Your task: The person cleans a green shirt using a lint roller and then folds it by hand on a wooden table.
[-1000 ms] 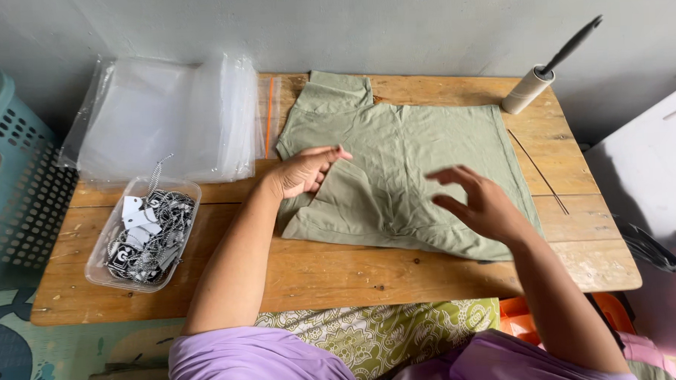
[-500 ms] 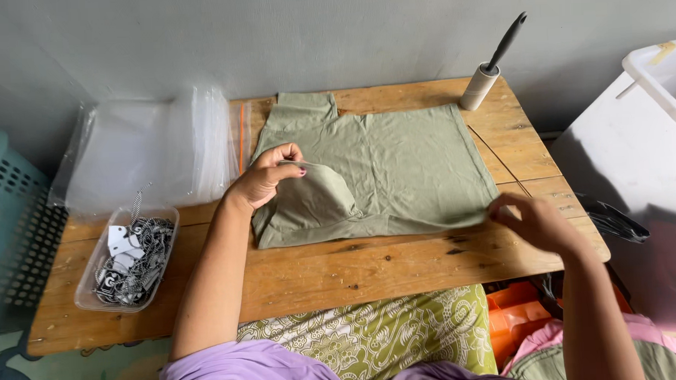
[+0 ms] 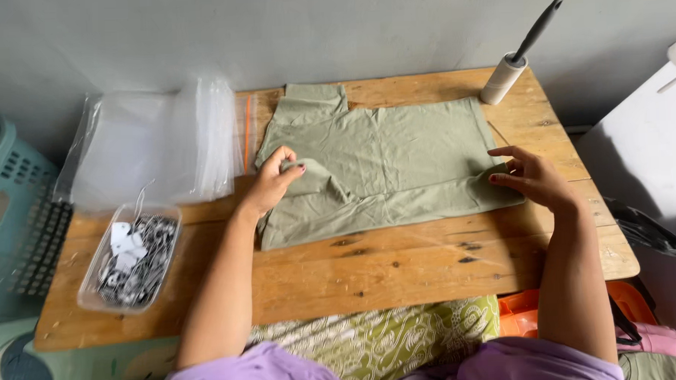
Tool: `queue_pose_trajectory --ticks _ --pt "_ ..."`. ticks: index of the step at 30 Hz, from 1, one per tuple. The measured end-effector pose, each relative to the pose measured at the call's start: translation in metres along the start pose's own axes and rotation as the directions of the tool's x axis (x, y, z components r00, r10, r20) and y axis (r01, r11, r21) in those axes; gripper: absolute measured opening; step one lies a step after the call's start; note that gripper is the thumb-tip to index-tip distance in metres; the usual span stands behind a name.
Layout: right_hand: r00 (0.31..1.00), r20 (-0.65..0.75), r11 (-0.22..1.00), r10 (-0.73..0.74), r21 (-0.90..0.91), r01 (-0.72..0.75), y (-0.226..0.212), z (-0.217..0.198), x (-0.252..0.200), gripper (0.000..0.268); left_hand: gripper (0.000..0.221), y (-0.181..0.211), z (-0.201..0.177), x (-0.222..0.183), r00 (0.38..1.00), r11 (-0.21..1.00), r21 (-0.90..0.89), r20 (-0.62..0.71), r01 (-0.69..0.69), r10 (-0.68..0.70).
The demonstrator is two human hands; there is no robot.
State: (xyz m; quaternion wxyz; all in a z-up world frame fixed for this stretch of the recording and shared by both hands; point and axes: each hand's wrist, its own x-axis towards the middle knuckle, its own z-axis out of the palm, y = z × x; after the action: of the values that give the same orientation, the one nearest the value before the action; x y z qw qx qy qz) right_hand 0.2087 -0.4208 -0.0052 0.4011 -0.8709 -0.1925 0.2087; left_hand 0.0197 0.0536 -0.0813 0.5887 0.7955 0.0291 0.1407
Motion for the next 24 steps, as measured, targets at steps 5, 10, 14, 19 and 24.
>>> queue_pose_trajectory --ticks 5,10,14,19,24 --pt "0.998 0.0 0.997 -0.058 -0.059 0.058 0.012 -0.002 0.002 0.039 0.016 0.019 0.01 -0.009 1.0 1.0 -0.029 0.015 0.011 -0.011" --pt "0.987 -0.051 0.98 -0.15 0.124 0.156 0.024 -0.007 0.003 0.034 0.017 0.041 0.01 -0.012 0.998 0.997 -0.063 0.016 -0.051 0.052" --pt "0.999 -0.024 0.985 -0.042 -0.168 0.038 0.012 -0.003 0.001 0.035 0.031 0.038 0.003 -0.015 0.998 0.993 -0.098 -0.001 0.059 -0.059" --pt "0.996 -0.022 0.994 -0.092 -0.057 0.09 0.014 -0.008 -0.006 0.035 0.058 0.026 -0.004 -0.014 0.978 0.978 -0.094 -0.08 0.187 -0.195" --pt "0.969 -0.191 0.954 0.155 -0.227 -0.197 -0.014 -0.004 -0.02 0.048 0.058 0.01 -0.011 -0.014 0.954 0.955 0.066 -0.103 0.289 -0.282"
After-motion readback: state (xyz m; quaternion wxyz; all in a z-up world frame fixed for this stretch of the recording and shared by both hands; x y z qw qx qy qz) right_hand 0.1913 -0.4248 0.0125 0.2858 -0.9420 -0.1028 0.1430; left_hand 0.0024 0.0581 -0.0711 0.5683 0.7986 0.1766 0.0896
